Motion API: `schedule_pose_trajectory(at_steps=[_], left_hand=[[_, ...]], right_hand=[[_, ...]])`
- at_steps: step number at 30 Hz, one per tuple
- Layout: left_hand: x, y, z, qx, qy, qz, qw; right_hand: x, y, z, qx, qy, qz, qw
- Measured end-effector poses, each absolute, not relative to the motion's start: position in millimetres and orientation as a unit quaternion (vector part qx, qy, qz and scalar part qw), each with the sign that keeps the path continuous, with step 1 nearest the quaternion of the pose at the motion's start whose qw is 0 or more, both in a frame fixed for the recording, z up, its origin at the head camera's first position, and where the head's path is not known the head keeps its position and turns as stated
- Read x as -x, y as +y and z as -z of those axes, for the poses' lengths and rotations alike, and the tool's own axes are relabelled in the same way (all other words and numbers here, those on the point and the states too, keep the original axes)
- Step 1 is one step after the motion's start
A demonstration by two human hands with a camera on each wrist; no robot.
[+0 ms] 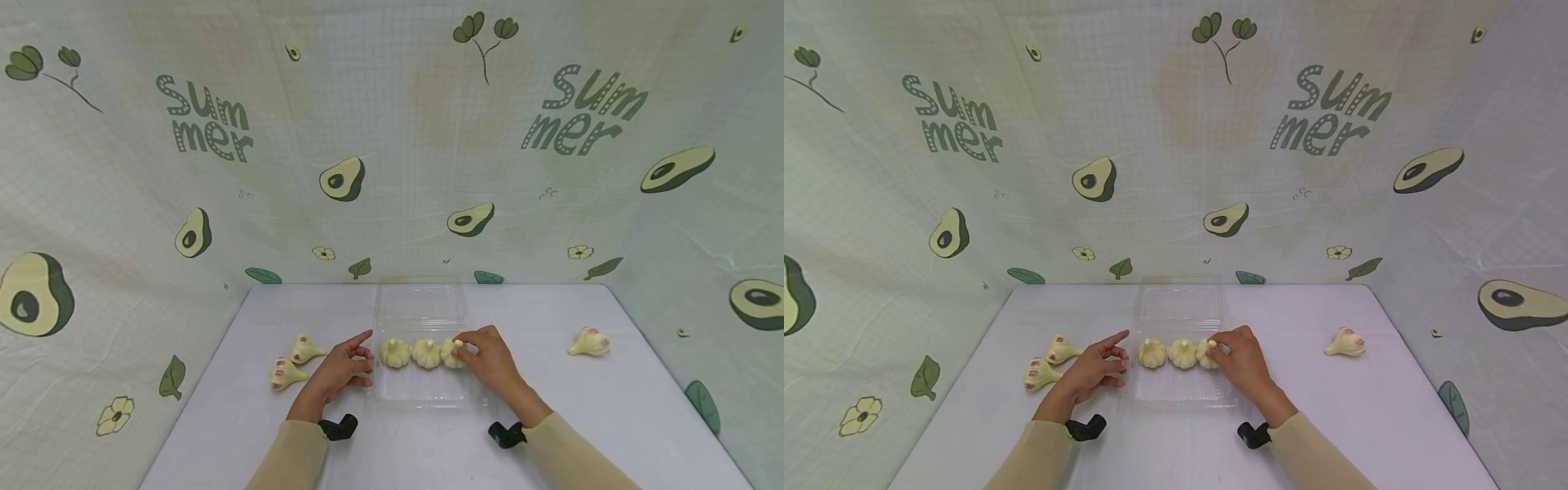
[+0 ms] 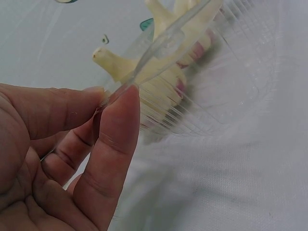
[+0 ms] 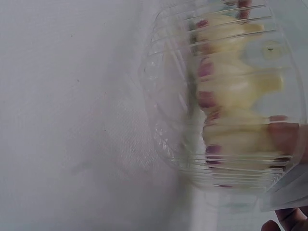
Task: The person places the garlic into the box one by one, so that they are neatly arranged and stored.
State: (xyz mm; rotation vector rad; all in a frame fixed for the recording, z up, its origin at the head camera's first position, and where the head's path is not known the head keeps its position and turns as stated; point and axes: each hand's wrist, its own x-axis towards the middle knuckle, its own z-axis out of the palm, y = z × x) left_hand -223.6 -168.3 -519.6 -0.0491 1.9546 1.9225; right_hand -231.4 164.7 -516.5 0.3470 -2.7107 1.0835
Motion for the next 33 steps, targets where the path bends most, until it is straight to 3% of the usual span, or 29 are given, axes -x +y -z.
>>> schedule_pose_trajectory(at_steps=[7,19,33], left_hand=[[223.4,-168.4,518.4,0.012,0.697,-0.690,0.196],[224.1,-168.9,519.5,0.009,0.698,-0.688,0.198],[223.2,-167.5,517.0,0.015,0.698,-0.688,0.196]], right_hand=[[232.6,163.0,518.4,-0.115,-0.926,-0.348,0.092],[234.4,161.4,521.8,-0.139,-0.927,-0.326,0.126],[236.8,163.9,523.7,-0.117,-0.916,-0.374,0.090]])
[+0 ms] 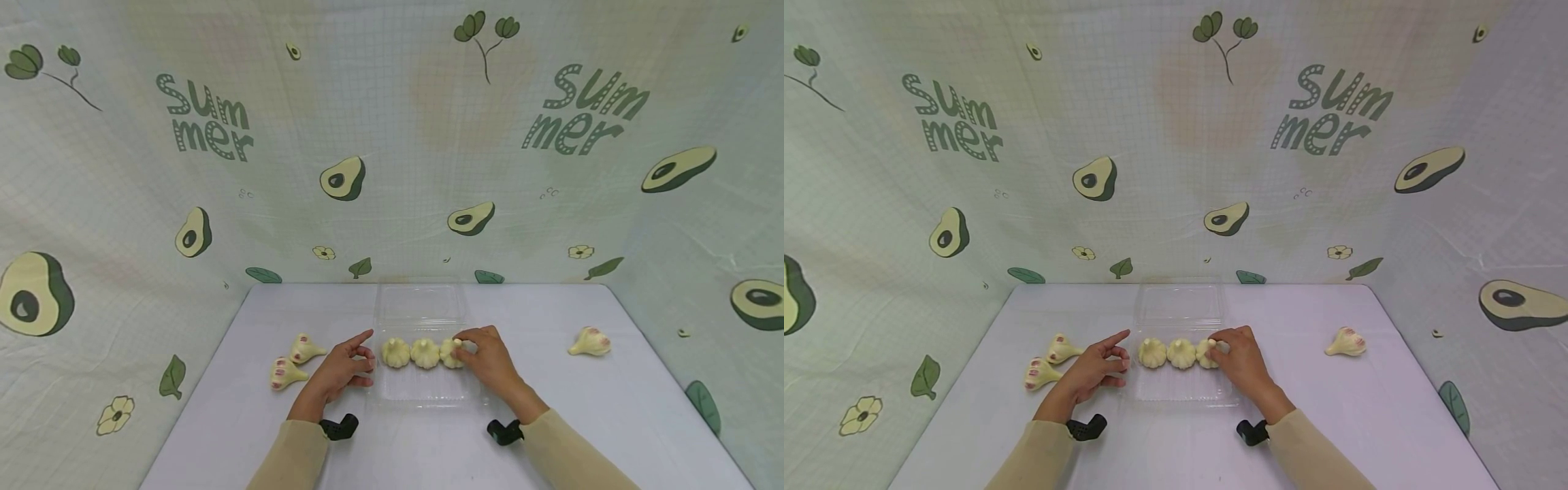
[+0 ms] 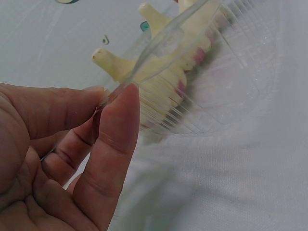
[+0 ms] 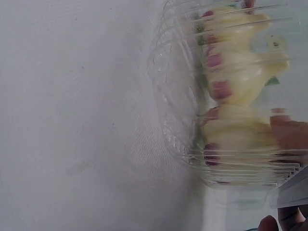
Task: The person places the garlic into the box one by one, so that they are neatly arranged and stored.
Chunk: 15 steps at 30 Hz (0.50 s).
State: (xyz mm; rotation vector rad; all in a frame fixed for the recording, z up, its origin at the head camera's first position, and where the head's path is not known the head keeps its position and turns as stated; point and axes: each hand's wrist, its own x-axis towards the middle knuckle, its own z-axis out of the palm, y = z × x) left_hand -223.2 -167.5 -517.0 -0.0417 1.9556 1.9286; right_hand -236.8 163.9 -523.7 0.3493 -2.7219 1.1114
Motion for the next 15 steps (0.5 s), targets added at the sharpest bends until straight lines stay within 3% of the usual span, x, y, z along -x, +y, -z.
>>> schedule_pose_trajectory(at_steps=[15], left_hand=[[223,-169,519,0.014,0.698,-0.688,0.199]], right_hand=[[235,176,516,-0.076,-0.895,-0.436,0.046]])
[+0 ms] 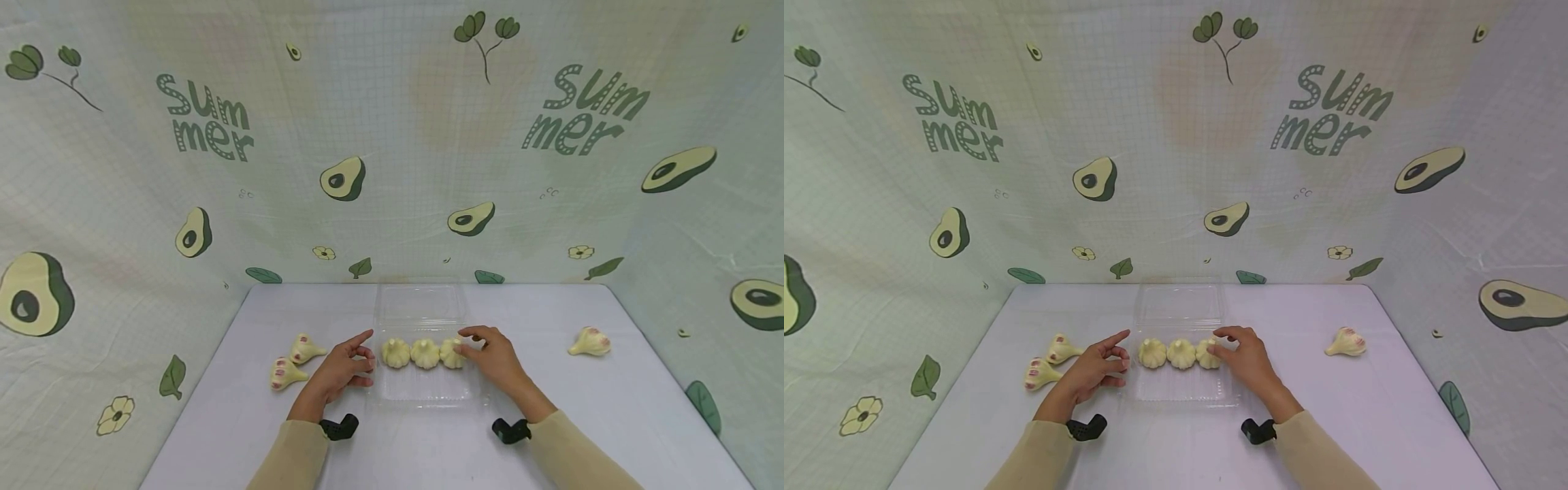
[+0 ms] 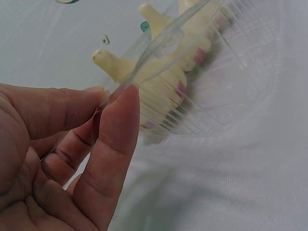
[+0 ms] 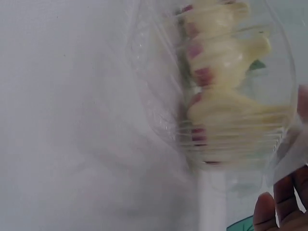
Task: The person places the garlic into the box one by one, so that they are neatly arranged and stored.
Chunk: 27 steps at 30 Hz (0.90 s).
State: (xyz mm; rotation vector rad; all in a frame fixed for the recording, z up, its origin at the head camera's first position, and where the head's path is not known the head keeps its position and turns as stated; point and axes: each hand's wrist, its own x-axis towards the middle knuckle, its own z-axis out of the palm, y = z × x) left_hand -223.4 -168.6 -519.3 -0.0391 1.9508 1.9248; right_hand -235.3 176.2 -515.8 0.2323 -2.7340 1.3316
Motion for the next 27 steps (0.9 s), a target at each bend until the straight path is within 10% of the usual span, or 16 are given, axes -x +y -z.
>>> schedule_pose_trajectory(at_steps=[27], left_hand=[[222,-169,520,0.014,0.696,-0.690,0.199]], right_hand=[[234,284,501,0.103,-0.829,-0.512,0.200]])
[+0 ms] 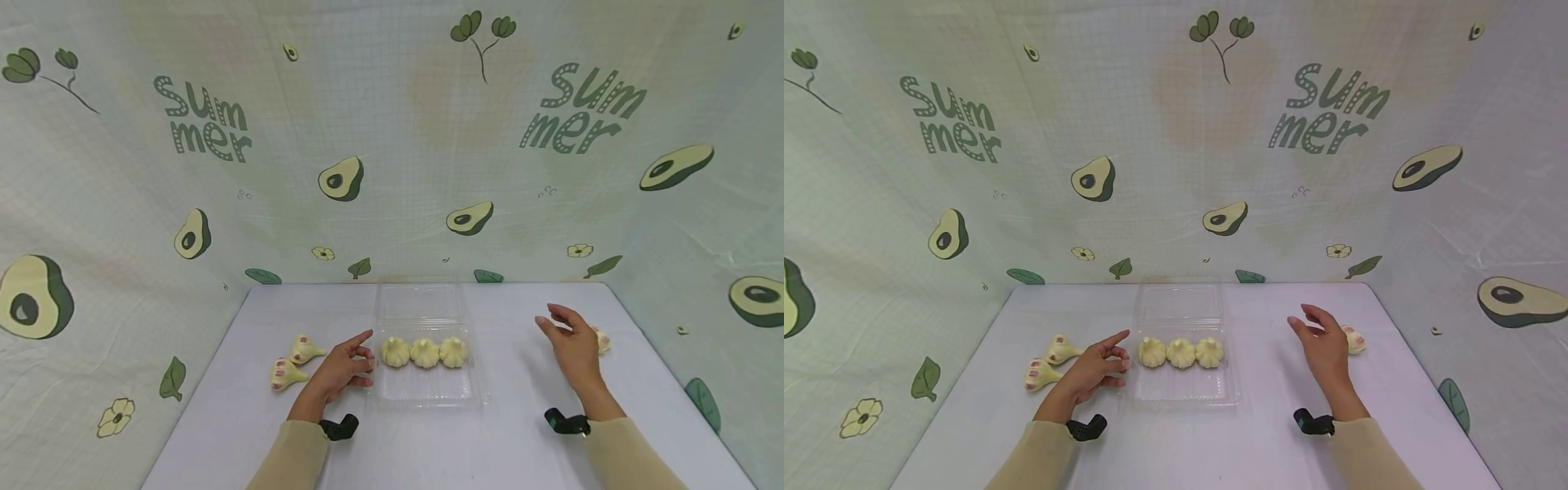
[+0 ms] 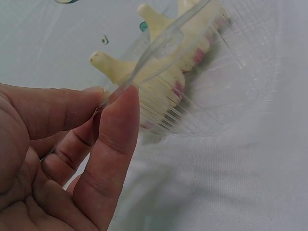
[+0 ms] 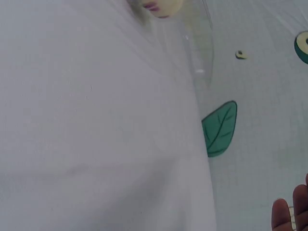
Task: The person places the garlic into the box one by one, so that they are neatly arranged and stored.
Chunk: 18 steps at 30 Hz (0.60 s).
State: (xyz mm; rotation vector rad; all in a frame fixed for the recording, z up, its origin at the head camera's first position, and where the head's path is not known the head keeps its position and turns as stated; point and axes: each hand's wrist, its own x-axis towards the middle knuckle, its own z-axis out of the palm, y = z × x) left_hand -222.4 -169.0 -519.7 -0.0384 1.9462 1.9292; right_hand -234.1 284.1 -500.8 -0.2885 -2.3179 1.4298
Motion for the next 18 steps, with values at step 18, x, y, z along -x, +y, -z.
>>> schedule_pose_trajectory(at_steps=[18], left_hand=[[224,-169,523,0.016,0.697,-0.690,0.197]], right_hand=[[229,346,501,0.229,-0.827,-0.463,0.221]])
